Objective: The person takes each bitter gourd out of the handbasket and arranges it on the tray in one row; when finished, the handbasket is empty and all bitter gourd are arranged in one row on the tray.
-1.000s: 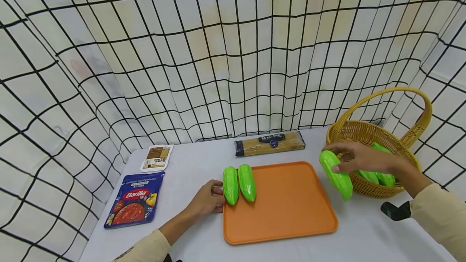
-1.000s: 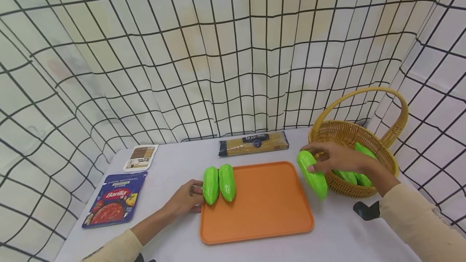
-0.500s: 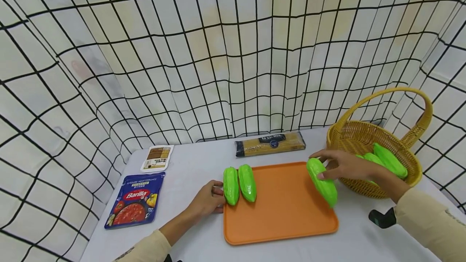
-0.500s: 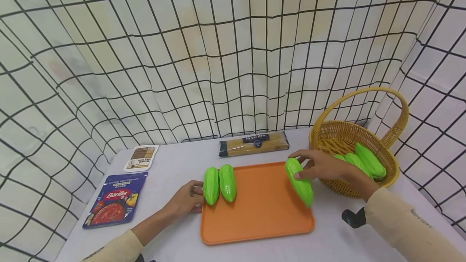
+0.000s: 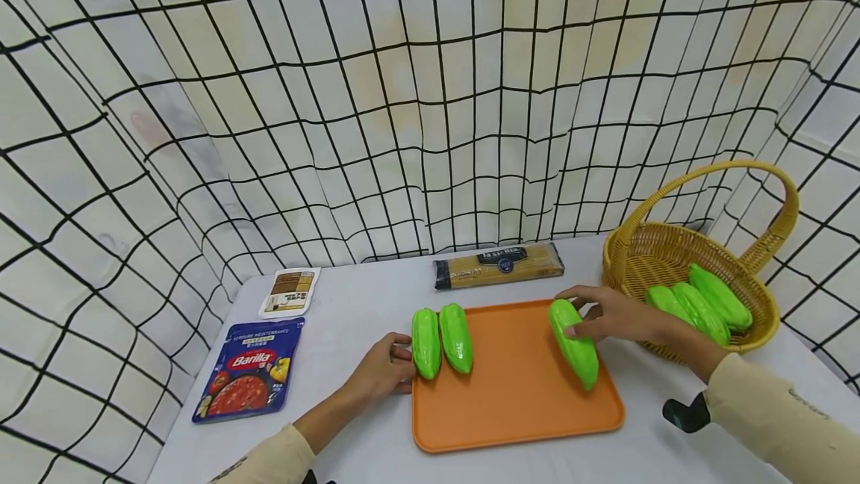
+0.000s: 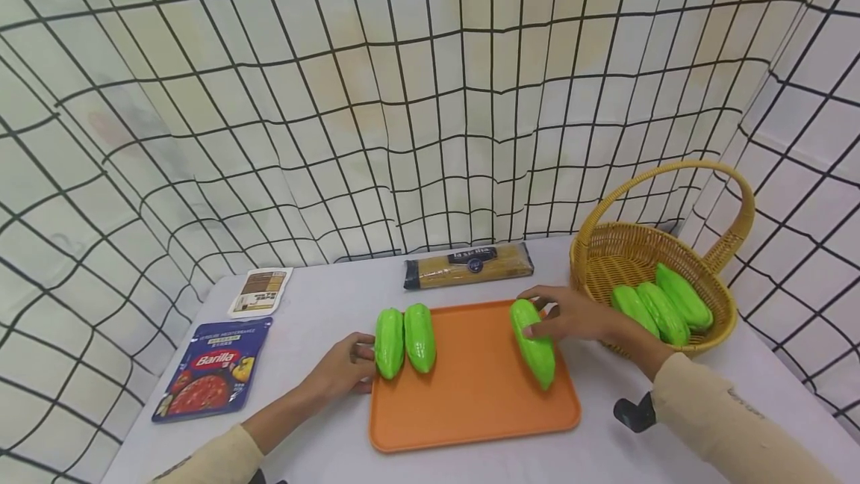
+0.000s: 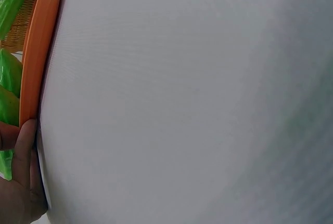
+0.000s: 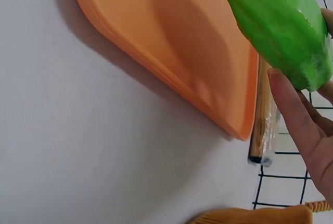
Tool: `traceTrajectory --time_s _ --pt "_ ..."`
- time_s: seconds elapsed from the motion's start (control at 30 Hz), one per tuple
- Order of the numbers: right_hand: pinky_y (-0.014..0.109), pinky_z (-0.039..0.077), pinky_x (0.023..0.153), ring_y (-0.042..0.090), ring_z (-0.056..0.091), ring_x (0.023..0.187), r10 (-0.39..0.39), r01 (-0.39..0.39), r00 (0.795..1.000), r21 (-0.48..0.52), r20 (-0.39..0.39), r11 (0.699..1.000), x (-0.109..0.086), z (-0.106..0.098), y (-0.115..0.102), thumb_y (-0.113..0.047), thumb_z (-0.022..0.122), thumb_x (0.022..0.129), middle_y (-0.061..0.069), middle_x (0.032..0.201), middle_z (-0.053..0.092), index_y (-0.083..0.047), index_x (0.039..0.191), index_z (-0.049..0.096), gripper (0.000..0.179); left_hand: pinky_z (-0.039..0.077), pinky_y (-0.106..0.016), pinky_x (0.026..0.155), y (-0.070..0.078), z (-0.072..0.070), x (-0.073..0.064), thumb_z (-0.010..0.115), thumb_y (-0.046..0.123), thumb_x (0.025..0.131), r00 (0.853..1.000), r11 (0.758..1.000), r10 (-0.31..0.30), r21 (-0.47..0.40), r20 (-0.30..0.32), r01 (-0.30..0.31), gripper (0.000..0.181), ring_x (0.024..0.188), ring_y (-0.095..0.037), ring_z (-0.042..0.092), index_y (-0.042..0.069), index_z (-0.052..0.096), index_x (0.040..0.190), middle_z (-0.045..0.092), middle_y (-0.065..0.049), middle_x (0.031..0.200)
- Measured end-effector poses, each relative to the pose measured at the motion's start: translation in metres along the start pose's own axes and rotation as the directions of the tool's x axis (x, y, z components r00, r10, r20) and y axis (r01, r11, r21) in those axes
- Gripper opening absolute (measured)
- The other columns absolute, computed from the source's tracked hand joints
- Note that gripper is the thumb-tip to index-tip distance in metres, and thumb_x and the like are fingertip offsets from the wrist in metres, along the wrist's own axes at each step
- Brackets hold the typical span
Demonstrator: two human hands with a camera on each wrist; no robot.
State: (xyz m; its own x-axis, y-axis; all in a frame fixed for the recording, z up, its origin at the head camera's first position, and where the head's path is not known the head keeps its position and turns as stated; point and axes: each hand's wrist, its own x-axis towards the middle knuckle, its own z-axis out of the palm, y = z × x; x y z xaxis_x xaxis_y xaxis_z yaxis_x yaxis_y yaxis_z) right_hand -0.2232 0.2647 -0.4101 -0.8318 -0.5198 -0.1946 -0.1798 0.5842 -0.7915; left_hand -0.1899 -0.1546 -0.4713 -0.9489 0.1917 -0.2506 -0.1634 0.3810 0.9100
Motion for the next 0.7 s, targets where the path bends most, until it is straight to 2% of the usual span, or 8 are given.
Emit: traceTrajectory --time_s 0.23,0.4,0.5,0.7 --pt "0.039 0.062 0.077 0.034 0.065 0.111 0.031 -0.029 0.999 0.058 -0.038 0.998 0.012 0.011 0.003 -0.032 0.074 0.091 0.028 0.136 0.051 -0.006 0.148 0.043 0.07 0.064 -0.034 0.07 0.0 0.0 0.0 0.066 0.0 0.082 1.0 1.0 -0.001 -0.002 -0.005 0.001 0.058 0.094 -0.02 0.065 -0.005 0.047 0.136 0.055 -0.017 0.112" --pt "0.042 0.06 0.084 0.037 0.061 0.115 0.028 -0.026 0.998 0.048 -0.053 0.999 0.016 0.017 0.002 -0.034 0.073 0.091 0.027 0.138 0.05 -0.006 0.148 0.042 0.071 0.064 -0.034 0.07 0.0 0.0 0.0 0.066 0.0 0.082 1.0 1.0 -0.002 -0.009 -0.002 0.002 0.058 0.094 -0.02 0.065 -0.005 0.047 0.136 0.055 -0.016 0.112" --pt "0.044 0.058 0.09 0.036 0.058 0.119 0.048 -0.046 0.997 0.042 -0.057 0.998 0.019 0.02 0.001 -0.037 0.073 0.09 0.024 0.137 0.052 -0.011 0.146 0.045 0.067 0.064 -0.034 0.071 0.0 0.0 0.001 0.066 0.0 0.082 1.0 1.0 -0.006 -0.009 -0.001 0.006 0.058 0.094 -0.02 0.065 -0.005 0.047 0.136 0.055 -0.017 0.112" --pt "0.042 0.059 0.085 0.035 0.06 0.115 0.04 -0.037 0.998 0.078 -0.038 0.996 0.024 0.026 -0.001 -0.034 0.073 0.091 0.022 0.133 0.054 -0.012 0.145 0.049 0.063 0.064 -0.033 0.07 0.0 0.0 0.001 0.065 0.0 0.081 1.0 1.0 -0.009 -0.003 -0.004 0.009 0.059 0.094 -0.019 0.065 -0.005 0.047 0.136 0.055 -0.016 0.112"
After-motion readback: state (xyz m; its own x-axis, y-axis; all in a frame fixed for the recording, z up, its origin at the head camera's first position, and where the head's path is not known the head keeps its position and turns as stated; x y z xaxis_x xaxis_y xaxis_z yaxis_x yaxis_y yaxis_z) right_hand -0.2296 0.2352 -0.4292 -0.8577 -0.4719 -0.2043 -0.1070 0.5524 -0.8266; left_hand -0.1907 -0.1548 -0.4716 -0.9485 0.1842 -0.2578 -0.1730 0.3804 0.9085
